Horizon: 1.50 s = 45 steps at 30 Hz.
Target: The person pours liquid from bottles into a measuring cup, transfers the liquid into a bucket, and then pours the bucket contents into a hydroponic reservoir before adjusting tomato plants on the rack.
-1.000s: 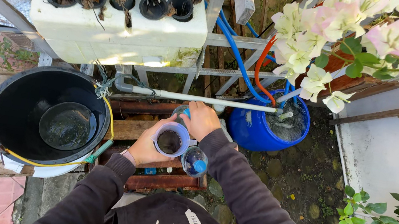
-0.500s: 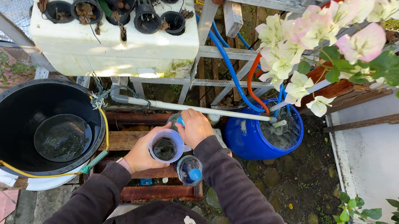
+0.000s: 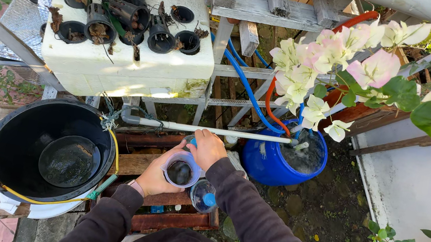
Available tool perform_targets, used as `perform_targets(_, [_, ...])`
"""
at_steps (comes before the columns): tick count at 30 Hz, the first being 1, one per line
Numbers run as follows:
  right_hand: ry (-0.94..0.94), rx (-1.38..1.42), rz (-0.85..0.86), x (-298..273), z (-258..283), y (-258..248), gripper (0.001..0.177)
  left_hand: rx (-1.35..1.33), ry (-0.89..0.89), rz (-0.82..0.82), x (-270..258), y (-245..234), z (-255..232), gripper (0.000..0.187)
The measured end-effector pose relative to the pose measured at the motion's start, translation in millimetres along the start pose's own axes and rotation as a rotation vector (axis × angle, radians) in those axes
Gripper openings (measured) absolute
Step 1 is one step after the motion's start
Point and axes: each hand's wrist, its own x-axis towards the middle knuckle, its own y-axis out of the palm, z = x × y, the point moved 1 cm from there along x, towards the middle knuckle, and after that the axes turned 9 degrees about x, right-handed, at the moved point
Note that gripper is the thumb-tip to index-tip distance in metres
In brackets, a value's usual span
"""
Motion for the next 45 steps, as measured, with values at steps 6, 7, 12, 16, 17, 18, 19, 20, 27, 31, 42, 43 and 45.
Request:
perform_targets(6, [-0.118, 0.043, -0.026, -1.9, -5.6, 1.4, 0.03, -0.039, 0.004, -0.032, -2.7, 5.5, 1.7, 0.082])
perform_targets(7, [-0.12, 0.042, -0.025, -1.1, -6.2, 1.4, 0.03, -0.039, 0.004, -0.035, -2.4, 5.5, 2.0, 0.082])
perform_targets(12, [-0.169, 0.01, 0.029, 0.3, -7.1, -2.3, 0.028, -0.021, 0.001, -0.028, -2.0, 5.1, 3.7, 0.087])
perform_targets(16, [-0.195, 0.007, 0.069, 3.5, -4.6, -8.8, 0.027, -0.063, 0.016, -0.023, 0.5, 4.0, 4.6, 0.091])
perform_targets(17, [-0.249, -0.003, 0.082, 3.4, -3.3, -10.9, 0.027, -0.023, -0.013, -0.007, 1.0, 3.2, 4.5, 0.09])
perform_targets(18, [-0.305, -0.012, 0.099, 3.5, -2.3, -12.9, 0.027, 0.015, -0.045, 0.007, 0.9, 3.0, 4.3, 0.089])
perform_targets(19, [-0.306, -0.011, 0.101, 4.6, -2.6, -15.8, 0.027, 0.014, -0.047, 0.006, 1.0, 2.9, 3.8, 0.089])
perform_targets(20, [-0.339, 0.02, 0.132, 5.9, -2.7, -18.3, 0.027, -0.031, -0.069, 0.005, 0.2, 2.4, 3.7, 0.096])
perform_targets(27, [-0.408, 0.116, 0.332, 9.7, -15.9, -34.2, 0.026, -0.008, -0.016, 0.019, 1.9, 0.6, 3.9, 0.083])
perform_targets(31, [-0.528, 0.13, 0.322, 13.4, -23.1, -34.7, 0.028, -0.041, 0.027, 0.012, 1.9, 0.5, 3.1, 0.081])
perform_targets(42, [0.044, -0.049, 0.272, 13.9, -12.9, -22.7, 0.046, -0.046, -0.002, 0.037, 0.1, 0.4, 1.3, 0.082])
perform_targets(43, [0.044, -0.048, 0.271, 13.9, -13.0, -18.2, 0.046, -0.046, -0.002, 0.038, -0.3, 0.7, 1.5, 0.082])
perform_targets(45, [0.081, -0.086, 0.322, 15.3, -13.1, -12.8, 0.038, -0.081, -0.008, 0.036, 0.2, 0.6, 1.9, 0.084])
